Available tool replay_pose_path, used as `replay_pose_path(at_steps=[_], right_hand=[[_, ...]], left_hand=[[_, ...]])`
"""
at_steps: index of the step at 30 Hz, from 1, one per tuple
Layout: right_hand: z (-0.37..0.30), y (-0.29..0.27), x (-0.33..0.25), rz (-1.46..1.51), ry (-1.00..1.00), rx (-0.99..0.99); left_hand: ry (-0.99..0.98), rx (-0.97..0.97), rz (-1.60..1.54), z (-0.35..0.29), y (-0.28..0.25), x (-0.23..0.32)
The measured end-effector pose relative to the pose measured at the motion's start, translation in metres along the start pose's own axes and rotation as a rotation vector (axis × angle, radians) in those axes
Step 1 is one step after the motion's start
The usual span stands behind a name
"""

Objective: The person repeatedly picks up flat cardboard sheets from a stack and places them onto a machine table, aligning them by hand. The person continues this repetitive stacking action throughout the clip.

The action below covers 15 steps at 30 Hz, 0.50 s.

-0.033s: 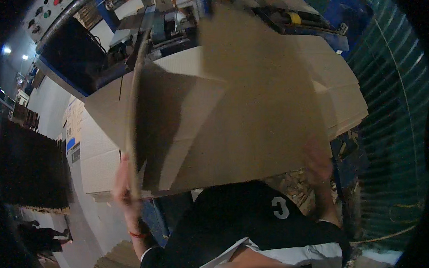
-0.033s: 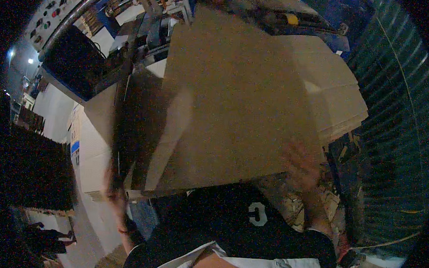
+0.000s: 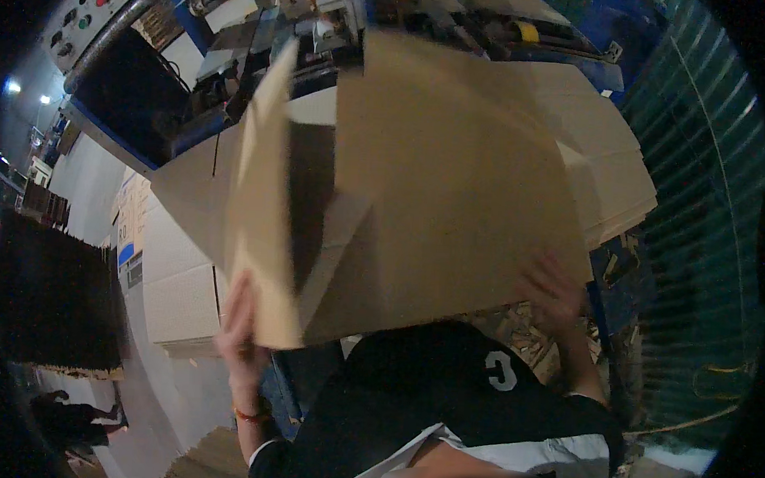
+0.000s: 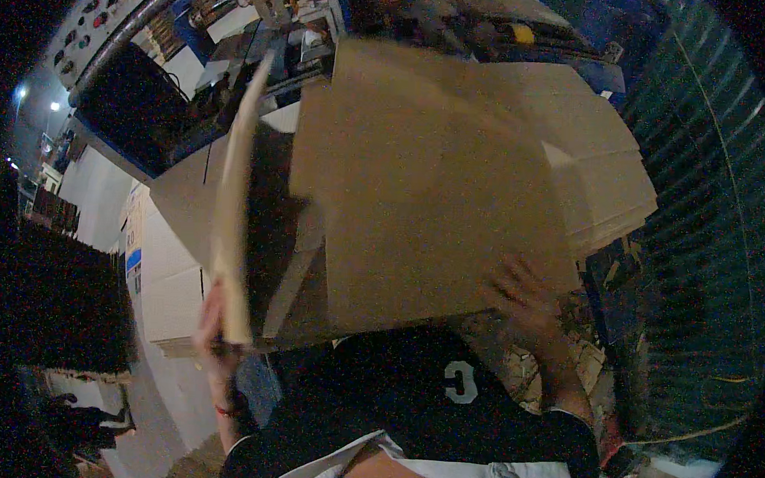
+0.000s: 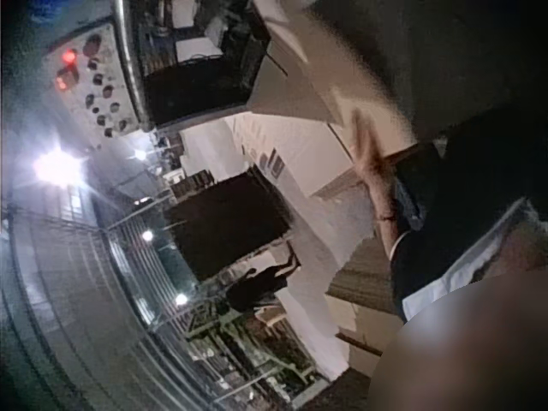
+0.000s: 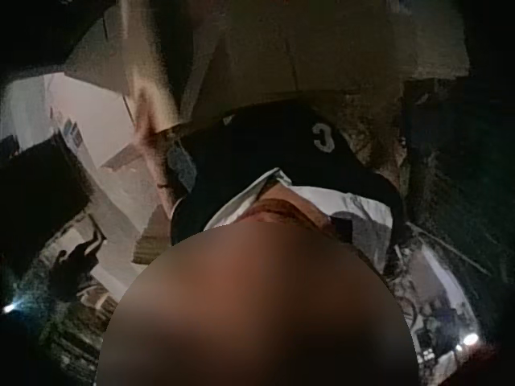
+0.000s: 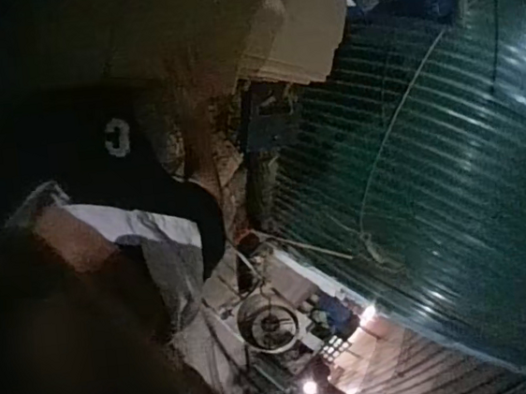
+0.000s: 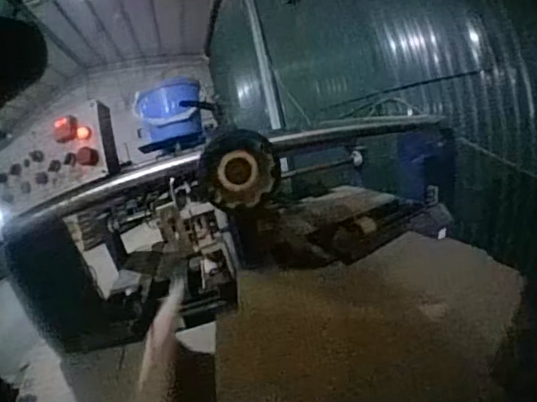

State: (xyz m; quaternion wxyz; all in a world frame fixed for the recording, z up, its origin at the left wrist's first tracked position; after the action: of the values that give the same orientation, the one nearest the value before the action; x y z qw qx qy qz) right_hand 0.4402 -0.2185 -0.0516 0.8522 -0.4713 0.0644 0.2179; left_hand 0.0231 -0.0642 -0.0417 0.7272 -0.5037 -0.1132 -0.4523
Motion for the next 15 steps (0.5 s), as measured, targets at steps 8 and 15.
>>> replay_pose_path(at_steps=[8, 15], right_hand=[[0.023, 0.02, 0.03, -0.003, -0.128, -0.366], [0.07, 0.038, 0.112, -0.124, -0.092, -0.422]], left_hand=[[0.35, -0.442, 0.53, 0.027, 0.051, 0.022], [0.347, -0.312, 0.533, 0.071, 0.062, 0.006]])
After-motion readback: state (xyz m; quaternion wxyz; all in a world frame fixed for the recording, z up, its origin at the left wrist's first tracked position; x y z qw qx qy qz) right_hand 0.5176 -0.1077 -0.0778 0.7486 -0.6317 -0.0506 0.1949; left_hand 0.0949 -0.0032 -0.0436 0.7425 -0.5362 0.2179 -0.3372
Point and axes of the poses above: each hand's wrist, its own z-axis towards the middle knuckle, its own y-axis out of the palm, x = y × z, the point moved 3 cm from there along z, towards the middle knuckle, and after that the axes turned 5 degrees about z, right-handed, at the moved point
